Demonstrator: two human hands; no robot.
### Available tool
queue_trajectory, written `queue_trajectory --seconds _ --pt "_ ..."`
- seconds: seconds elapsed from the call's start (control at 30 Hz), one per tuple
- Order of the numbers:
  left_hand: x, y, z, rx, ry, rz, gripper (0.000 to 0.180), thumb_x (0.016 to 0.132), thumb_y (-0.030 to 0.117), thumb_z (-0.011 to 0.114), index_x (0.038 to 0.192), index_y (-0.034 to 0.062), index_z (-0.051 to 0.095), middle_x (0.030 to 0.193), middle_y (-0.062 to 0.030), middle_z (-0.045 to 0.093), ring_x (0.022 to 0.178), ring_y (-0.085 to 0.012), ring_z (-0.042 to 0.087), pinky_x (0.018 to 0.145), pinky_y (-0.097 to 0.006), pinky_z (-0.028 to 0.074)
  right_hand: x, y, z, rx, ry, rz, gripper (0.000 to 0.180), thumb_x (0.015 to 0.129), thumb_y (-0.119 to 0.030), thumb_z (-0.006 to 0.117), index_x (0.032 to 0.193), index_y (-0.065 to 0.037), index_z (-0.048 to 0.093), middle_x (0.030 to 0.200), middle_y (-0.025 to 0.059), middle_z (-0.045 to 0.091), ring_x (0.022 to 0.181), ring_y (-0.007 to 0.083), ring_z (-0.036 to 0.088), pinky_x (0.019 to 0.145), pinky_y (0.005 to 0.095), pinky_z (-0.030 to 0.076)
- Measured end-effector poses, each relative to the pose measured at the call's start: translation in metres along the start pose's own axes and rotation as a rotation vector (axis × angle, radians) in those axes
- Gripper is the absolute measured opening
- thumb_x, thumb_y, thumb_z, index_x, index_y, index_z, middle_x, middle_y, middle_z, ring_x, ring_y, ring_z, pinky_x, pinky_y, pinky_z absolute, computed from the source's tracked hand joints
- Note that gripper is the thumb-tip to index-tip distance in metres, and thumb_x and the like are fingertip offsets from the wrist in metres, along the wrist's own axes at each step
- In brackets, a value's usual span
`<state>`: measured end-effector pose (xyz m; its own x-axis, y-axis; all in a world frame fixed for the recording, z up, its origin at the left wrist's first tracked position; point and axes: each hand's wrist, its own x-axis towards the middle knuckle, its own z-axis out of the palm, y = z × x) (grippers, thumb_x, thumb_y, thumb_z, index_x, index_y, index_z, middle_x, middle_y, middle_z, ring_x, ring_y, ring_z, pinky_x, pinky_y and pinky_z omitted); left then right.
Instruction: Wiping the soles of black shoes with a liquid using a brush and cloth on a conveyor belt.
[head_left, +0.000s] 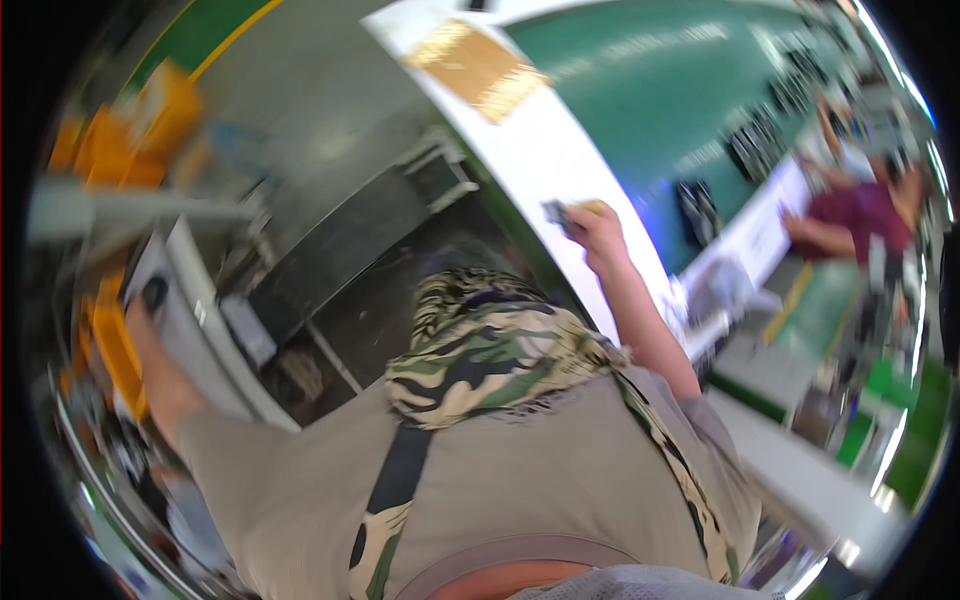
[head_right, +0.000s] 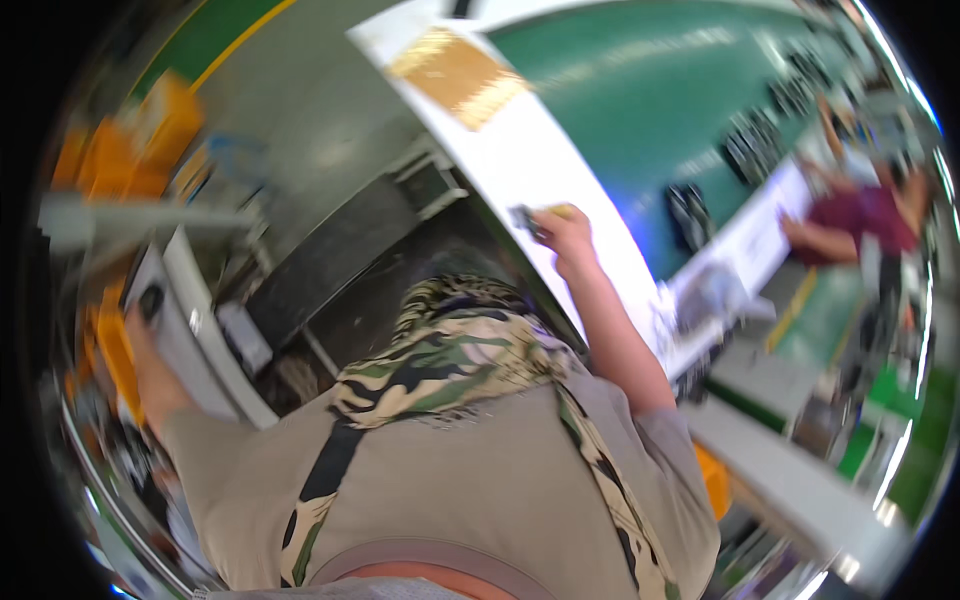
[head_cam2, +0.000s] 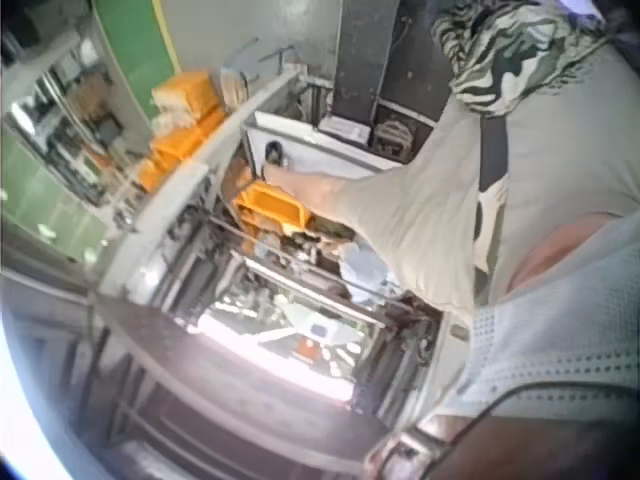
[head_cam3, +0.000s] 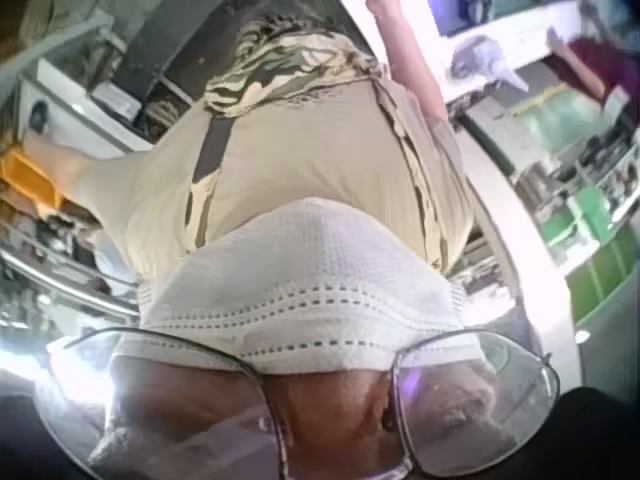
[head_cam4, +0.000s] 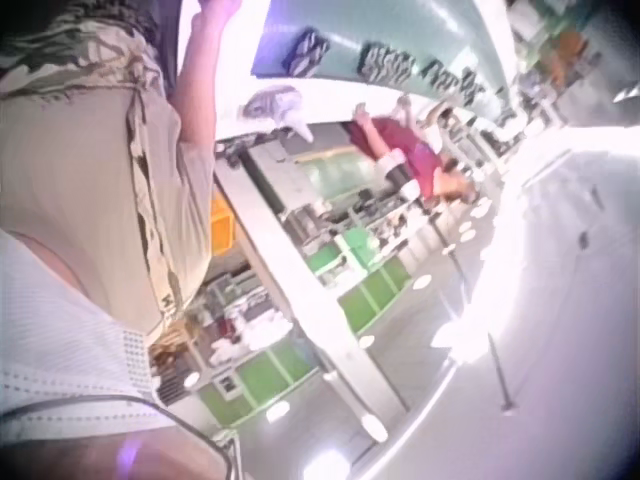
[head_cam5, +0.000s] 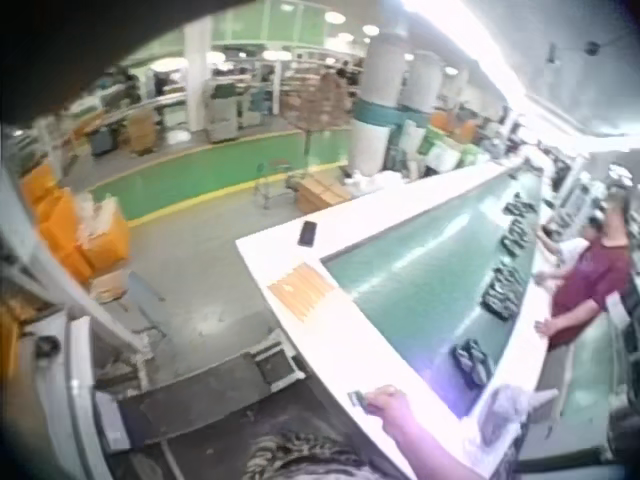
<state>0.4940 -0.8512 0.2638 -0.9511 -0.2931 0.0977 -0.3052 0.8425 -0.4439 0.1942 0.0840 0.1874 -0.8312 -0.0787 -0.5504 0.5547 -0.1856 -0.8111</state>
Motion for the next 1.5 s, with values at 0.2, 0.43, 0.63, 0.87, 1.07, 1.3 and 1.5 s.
queue_trajectory --seconds 0.2,0.43,0.63,0.87,1.07,1.3,1.5 --pt "0.122 0.163 -0.076 -0.496 0.185 -1.553 0.064 0.070 0.044 0.076 0.109 -0.0058 0.067 0.111 -0.0234 0.067 0.102 -0.0372 0.065 0.093 -0.044 0.050 -0.034 -0.012 -0.069 0.103 0.221 -0.071 0.018 0.081 -0.005 0.072 0.083 -0.007 0.054 0.075 0.0050 0.060 0.061 0.0163 0.059 0.055 0.0301 0.049" --pt "0.203 0.564 -0.151 -1.428 0.172 -0.046 0.022 0.085 0.019 0.065 0.099 0.0029 0.071 0.093 -0.0065 0.069 0.087 -0.0201 0.062 0.077 -0.033 0.049 -0.071 0.024 -0.202 0.372 0.289 -0.092 0.018 0.083 -0.006 0.071 0.080 -0.008 0.054 0.074 0.0049 0.061 0.059 0.0153 0.058 0.053 0.0280 0.049" --pt "0.103 1.013 -0.274 -1.714 -1.135 0.138 0.051 0.094 0.037 0.060 0.128 0.0001 0.054 0.120 -0.0174 0.062 0.095 -0.0301 0.066 0.079 -0.040 0.056 -0.119 0.057 -0.291 0.506 0.520 -0.290 0.019 0.079 -0.005 0.075 0.081 -0.005 0.056 0.071 0.0041 0.061 0.057 0.0101 0.055 0.050 0.0242 0.042" --pt "0.023 1.275 -0.383 -1.533 -1.330 -0.111 0.078 0.076 0.049 0.078 0.135 0.0090 0.047 0.121 -0.0221 0.059 0.097 -0.0328 0.063 0.085 -0.049 0.049 -0.194 0.099 -0.387 0.552 0.783 -0.311 0.020 0.078 -0.004 0.075 0.088 -0.004 0.057 0.077 0.0031 0.061 0.063 0.0104 0.057 0.052 0.0252 0.046" --pt "0.031 1.338 -0.389 -1.432 -1.370 -0.093 0.045 0.075 0.040 0.077 0.108 0.0143 0.060 0.103 -0.0068 0.066 0.093 -0.0312 0.062 0.087 -0.056 0.045 -0.216 0.113 -0.431 0.657 0.934 -0.279 0.018 0.080 -0.003 0.073 0.087 -0.004 0.056 0.077 0.0025 0.059 0.063 0.0107 0.056 0.054 0.0260 0.047" --pt "0.078 1.299 -0.373 -1.741 -1.554 -0.239 0.035 0.076 0.009 0.063 0.110 0.0051 0.059 0.106 -0.0126 0.065 0.103 -0.0336 0.062 0.090 -0.053 0.049 -0.181 0.085 -0.430 0.477 0.704 -0.313 0.019 0.082 -0.003 0.071 0.086 -0.005 0.053 0.077 0.0010 0.055 0.063 0.0090 0.053 0.055 0.0249 0.045" --pt "0.082 1.179 -0.438 -2.242 -1.711 0.730 0.050 0.079 0.003 0.068 0.126 -0.0015 0.051 0.119 -0.0147 0.063 0.109 -0.0290 0.062 0.096 -0.046 0.050 -0.136 0.043 -0.408 0.357 0.606 -0.392 0.020 0.080 -0.006 0.075 0.087 -0.004 0.056 0.079 -0.0012 0.057 0.070 0.0071 0.053 0.062 0.0241 0.045"
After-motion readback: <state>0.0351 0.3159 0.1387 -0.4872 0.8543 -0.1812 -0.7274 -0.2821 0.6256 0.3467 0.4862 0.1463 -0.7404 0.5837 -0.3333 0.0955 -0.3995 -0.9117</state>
